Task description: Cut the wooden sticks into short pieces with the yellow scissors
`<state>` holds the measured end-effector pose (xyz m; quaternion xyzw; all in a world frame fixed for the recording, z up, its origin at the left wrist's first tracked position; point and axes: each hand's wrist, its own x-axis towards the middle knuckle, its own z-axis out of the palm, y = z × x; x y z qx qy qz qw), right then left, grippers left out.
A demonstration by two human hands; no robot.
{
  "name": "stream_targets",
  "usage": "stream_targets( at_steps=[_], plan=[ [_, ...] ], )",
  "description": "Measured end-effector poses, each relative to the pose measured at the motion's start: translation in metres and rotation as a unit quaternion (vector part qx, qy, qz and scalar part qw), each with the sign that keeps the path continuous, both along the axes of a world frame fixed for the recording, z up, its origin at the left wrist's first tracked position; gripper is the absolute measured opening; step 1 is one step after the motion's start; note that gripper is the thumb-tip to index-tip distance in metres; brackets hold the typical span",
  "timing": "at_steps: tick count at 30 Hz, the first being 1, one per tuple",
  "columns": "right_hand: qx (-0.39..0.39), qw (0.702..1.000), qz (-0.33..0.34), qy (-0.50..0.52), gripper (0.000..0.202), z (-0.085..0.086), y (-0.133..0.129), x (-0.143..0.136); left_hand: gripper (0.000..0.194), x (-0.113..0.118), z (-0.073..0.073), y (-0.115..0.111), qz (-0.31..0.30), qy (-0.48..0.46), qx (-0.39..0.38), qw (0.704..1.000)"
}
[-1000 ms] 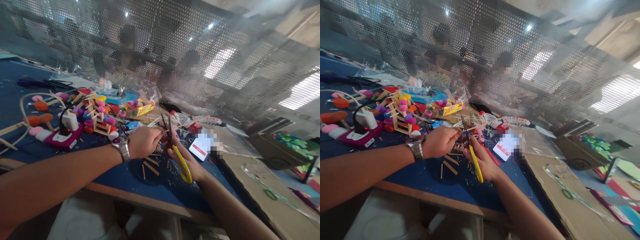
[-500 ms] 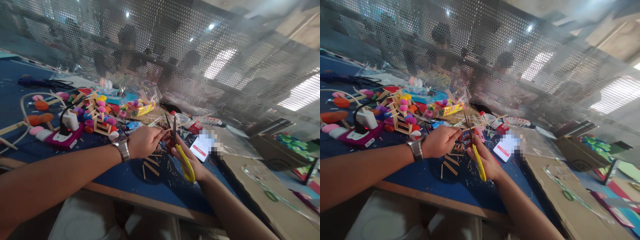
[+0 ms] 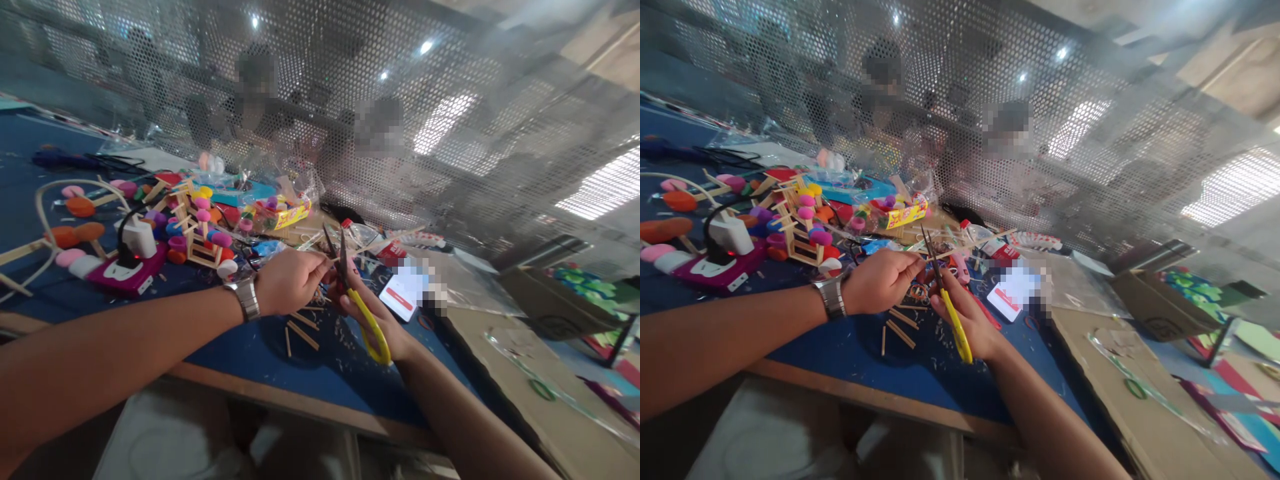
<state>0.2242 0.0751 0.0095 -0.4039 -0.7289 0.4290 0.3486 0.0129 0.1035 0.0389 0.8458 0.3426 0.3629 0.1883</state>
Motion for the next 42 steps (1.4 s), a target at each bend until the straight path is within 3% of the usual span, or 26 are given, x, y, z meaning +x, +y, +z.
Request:
stream_targets(
  at_steps=[16, 26, 35, 42],
  plan=[
    [-0.002, 1.000, -0.010, 0.008, 0.052, -0.002, -0.002, 0.000, 0.040, 0.001, 0.001, 0.000, 0.001, 0.001, 0.006, 1.000],
    [0.000, 1.000, -0.017, -0.022, 0.046, 0.007, -0.006, -0.007, 0.042, 0.001, -0.001, 0.002, -0.003, -0.011, 0.006, 1.000],
    [-0.005, 1.000, -0.025, -0.003, 0.039, 0.009, -0.001, -0.013, 0.028, -0.002, -0.002, 0.004, 0.043, 0.061, 0.054, 0.996],
    [-0.006, 0.999, -0.030, -0.018, 0.046, 0.015, -0.004, -0.013, 0.028, 0.000, -0.003, 0.003, 0.073, 0.115, 0.055, 0.989]
  ],
)
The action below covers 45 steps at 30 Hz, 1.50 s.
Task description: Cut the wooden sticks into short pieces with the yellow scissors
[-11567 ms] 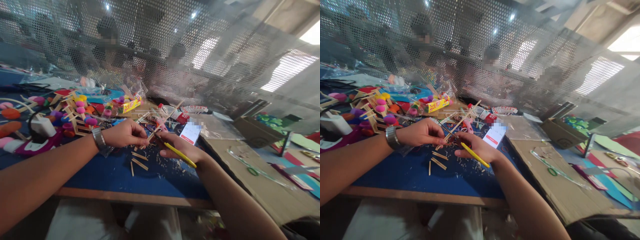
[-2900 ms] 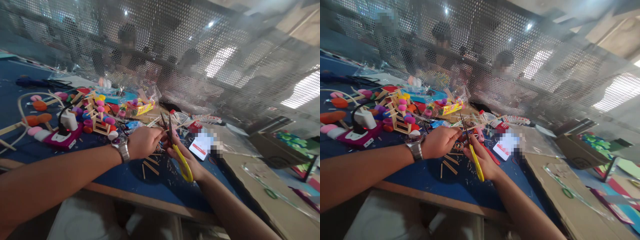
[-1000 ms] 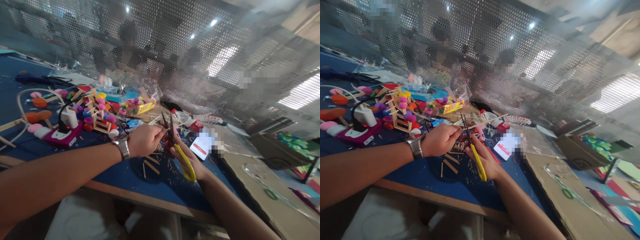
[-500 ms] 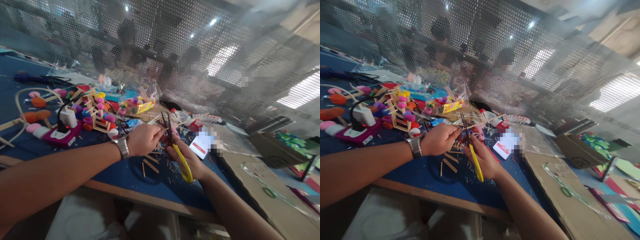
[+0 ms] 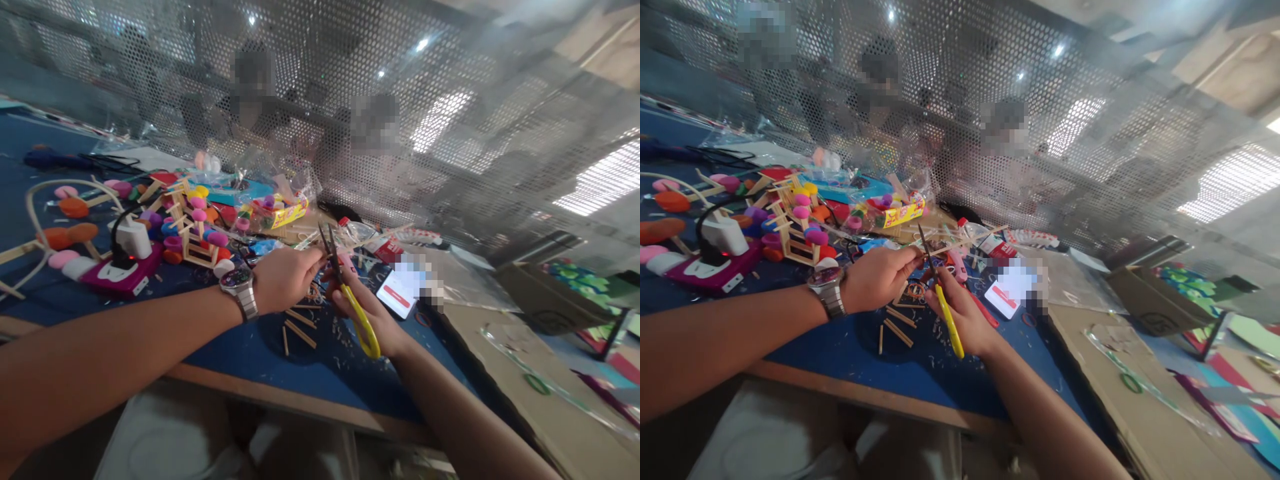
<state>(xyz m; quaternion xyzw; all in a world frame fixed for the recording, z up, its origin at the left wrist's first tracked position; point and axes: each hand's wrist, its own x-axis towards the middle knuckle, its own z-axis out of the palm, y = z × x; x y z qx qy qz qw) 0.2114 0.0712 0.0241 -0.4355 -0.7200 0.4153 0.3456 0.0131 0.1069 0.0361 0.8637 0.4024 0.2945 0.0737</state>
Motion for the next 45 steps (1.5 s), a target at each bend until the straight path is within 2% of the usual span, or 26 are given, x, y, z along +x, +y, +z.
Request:
stream_targets(
  at_steps=[6, 14, 23, 34, 45],
  plan=[
    [-0.014, 1.000, -0.008, -0.001, 0.049, 0.003, -0.003, -0.002, 0.031, 0.000, -0.002, -0.001, -0.007, -0.013, 0.000, 1.000],
    [-0.026, 1.000, -0.011, 0.013, 0.052, -0.003, -0.001, 0.004, 0.033, 0.001, -0.001, -0.001, -0.005, -0.012, 0.001, 1.000],
    [-0.007, 1.000, 0.006, 0.017, 0.055, -0.003, -0.001, 0.003, 0.030, 0.000, -0.002, 0.000, -0.014, -0.031, -0.005, 0.999],
    [-0.007, 1.000, 0.012, 0.017, 0.050, -0.009, 0.002, 0.009, 0.031, -0.001, -0.001, -0.002, -0.011, -0.036, -0.006, 0.999],
    [-0.017, 1.000, 0.011, 0.021, 0.047, -0.008, 0.001, 0.007, 0.030, -0.001, 0.000, -0.002, -0.012, -0.041, -0.016, 0.999]
  ],
)
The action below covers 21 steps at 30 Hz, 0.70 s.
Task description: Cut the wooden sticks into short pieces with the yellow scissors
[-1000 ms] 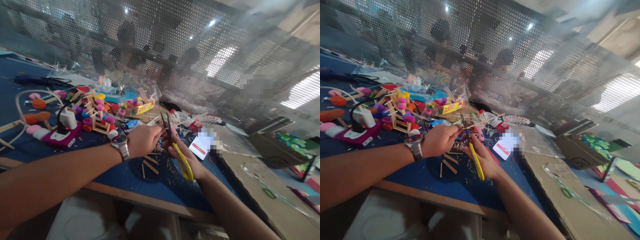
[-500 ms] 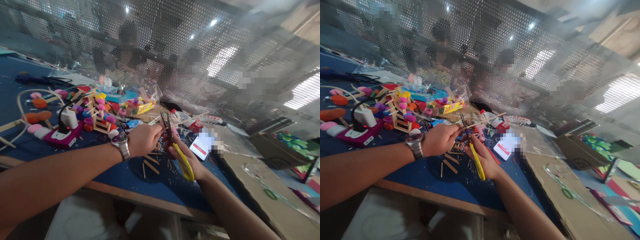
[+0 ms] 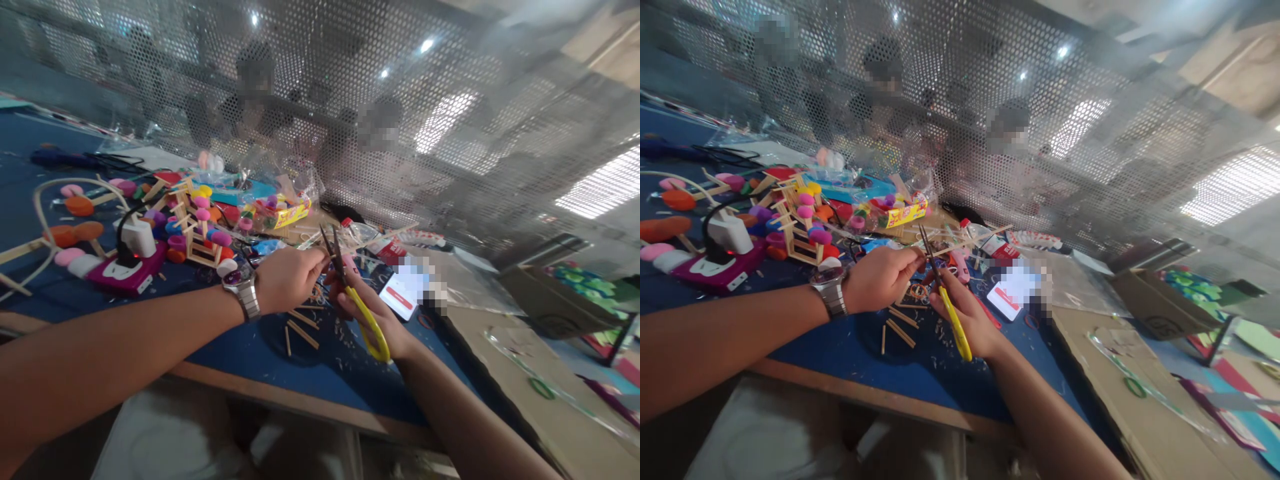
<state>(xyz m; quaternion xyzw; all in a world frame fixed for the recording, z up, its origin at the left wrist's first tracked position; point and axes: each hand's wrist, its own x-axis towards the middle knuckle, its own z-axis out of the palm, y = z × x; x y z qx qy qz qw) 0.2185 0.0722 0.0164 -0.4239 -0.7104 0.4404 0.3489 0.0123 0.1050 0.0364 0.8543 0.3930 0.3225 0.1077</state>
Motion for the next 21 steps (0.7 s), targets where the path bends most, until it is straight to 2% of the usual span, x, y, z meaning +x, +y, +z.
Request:
stream_targets(
  at_steps=[7, 12, 15, 21],
  plan=[
    [0.013, 1.000, 0.003, -0.013, 0.045, 0.000, 0.000, -0.001, 0.030, 0.000, 0.001, 0.000, 0.000, -0.004, 0.006, 1.000],
    [0.045, 0.996, -0.016, -0.072, 0.044, 0.006, -0.002, -0.004, 0.028, 0.000, 0.001, 0.001, -0.020, -0.014, -0.013, 1.000],
    [0.058, 0.993, -0.003, -0.099, 0.038, 0.009, -0.003, -0.004, 0.026, 0.001, 0.001, 0.001, -0.034, -0.029, -0.023, 0.999],
    [0.074, 0.995, 0.030, -0.058, 0.033, 0.007, -0.004, -0.001, 0.030, 0.004, 0.000, 0.000, -0.024, -0.036, -0.035, 0.998]
  ],
)
